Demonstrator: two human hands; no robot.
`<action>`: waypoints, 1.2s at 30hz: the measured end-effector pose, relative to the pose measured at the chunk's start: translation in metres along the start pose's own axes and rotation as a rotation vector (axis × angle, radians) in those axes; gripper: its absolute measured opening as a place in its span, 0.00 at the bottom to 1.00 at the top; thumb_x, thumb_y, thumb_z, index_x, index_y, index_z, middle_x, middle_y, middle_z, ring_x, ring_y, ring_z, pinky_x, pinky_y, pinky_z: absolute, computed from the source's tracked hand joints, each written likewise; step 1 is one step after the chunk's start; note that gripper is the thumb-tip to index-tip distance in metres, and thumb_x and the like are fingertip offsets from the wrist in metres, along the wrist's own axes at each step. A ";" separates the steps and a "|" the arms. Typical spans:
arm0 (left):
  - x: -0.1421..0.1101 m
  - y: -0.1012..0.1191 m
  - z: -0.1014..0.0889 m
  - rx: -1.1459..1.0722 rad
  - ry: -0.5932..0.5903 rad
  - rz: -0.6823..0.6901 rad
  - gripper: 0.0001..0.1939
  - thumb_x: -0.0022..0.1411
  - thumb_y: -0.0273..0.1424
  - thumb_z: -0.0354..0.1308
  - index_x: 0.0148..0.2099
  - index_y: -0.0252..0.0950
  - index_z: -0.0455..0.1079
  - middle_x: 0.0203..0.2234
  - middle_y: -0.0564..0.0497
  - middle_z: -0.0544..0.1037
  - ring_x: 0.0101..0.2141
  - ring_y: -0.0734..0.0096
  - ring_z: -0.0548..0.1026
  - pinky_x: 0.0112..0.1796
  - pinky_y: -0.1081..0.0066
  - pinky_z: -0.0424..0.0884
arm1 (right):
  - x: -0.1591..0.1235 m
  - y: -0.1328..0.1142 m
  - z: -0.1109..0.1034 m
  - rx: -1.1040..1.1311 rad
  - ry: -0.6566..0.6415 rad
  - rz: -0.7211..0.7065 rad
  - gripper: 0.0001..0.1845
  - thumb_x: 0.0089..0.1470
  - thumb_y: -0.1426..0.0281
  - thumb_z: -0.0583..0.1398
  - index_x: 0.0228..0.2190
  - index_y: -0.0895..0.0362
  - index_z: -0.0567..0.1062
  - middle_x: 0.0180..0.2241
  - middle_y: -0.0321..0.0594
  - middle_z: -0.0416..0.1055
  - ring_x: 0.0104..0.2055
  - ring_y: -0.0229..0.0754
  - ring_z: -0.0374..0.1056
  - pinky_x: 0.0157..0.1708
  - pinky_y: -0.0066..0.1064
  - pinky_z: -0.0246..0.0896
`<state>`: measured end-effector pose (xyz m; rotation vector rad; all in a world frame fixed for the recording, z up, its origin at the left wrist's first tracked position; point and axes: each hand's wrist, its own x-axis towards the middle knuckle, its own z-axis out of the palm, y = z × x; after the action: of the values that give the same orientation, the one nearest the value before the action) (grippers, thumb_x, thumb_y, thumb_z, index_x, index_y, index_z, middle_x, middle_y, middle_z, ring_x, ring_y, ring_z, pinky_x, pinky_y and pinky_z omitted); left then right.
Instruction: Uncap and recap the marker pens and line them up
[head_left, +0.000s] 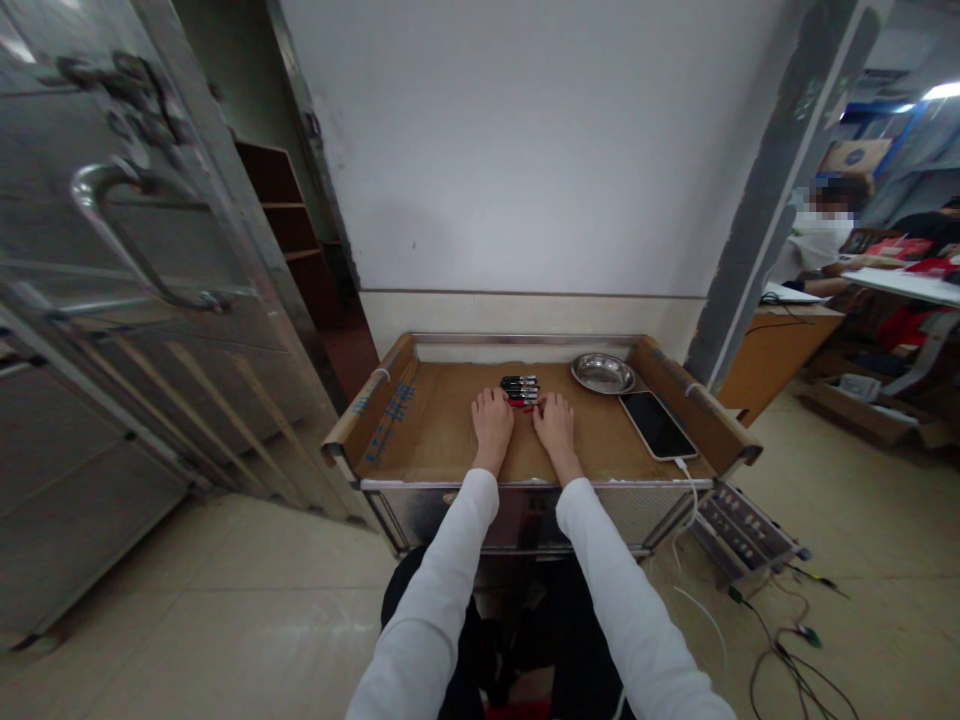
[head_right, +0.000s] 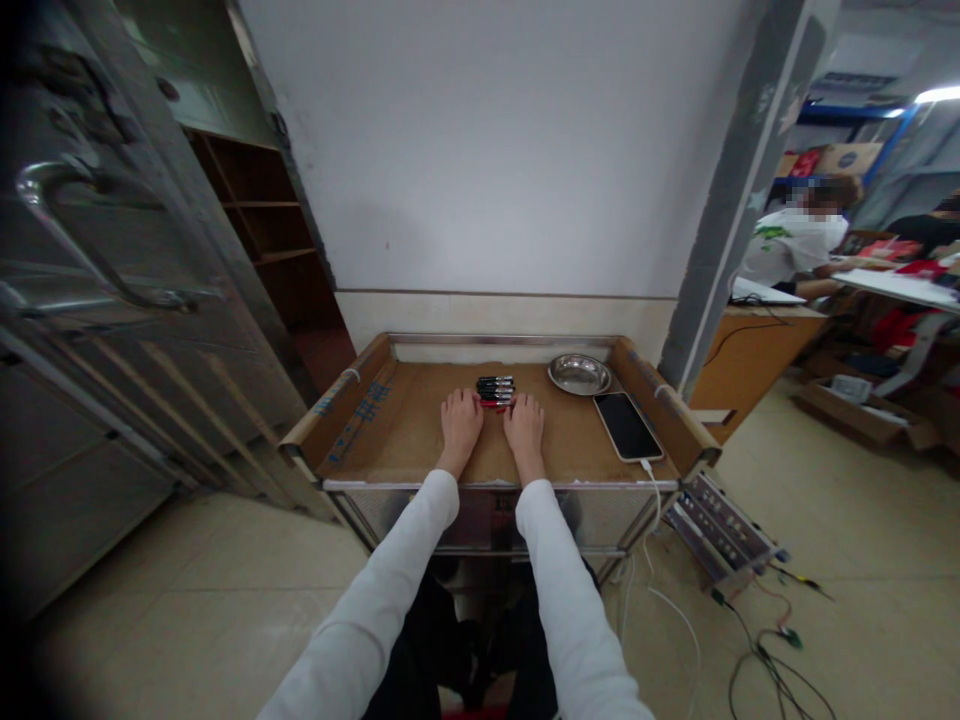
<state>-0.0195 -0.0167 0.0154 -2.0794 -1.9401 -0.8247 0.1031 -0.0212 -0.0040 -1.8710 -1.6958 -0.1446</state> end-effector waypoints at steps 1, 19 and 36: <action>0.000 -0.001 0.001 0.009 0.017 -0.042 0.12 0.66 0.27 0.43 0.44 0.32 0.66 0.40 0.41 0.72 0.43 0.58 0.69 0.44 0.62 0.64 | 0.000 0.000 0.000 0.001 0.003 -0.005 0.09 0.57 0.72 0.53 0.39 0.59 0.70 0.41 0.47 0.70 0.45 0.46 0.63 0.43 0.34 0.53; 0.018 -0.020 0.008 0.008 -0.135 0.011 0.15 0.63 0.20 0.42 0.45 0.33 0.68 0.42 0.42 0.74 0.46 0.62 0.70 0.46 0.65 0.65 | 0.003 -0.003 0.002 -0.030 0.026 0.016 0.16 0.61 0.70 0.47 0.44 0.64 0.68 0.44 0.54 0.69 0.47 0.48 0.63 0.45 0.36 0.56; 0.012 -0.021 0.012 0.033 -0.100 0.026 0.13 0.64 0.22 0.42 0.46 0.30 0.65 0.43 0.40 0.72 0.46 0.57 0.68 0.46 0.62 0.63 | 0.003 -0.003 0.008 -0.095 0.006 0.048 0.17 0.55 0.76 0.49 0.43 0.65 0.71 0.46 0.57 0.70 0.50 0.50 0.63 0.49 0.37 0.52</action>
<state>-0.0362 0.0025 0.0064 -2.1606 -1.9574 -0.6908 0.0983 -0.0142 -0.0082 -1.9772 -1.6649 -0.2142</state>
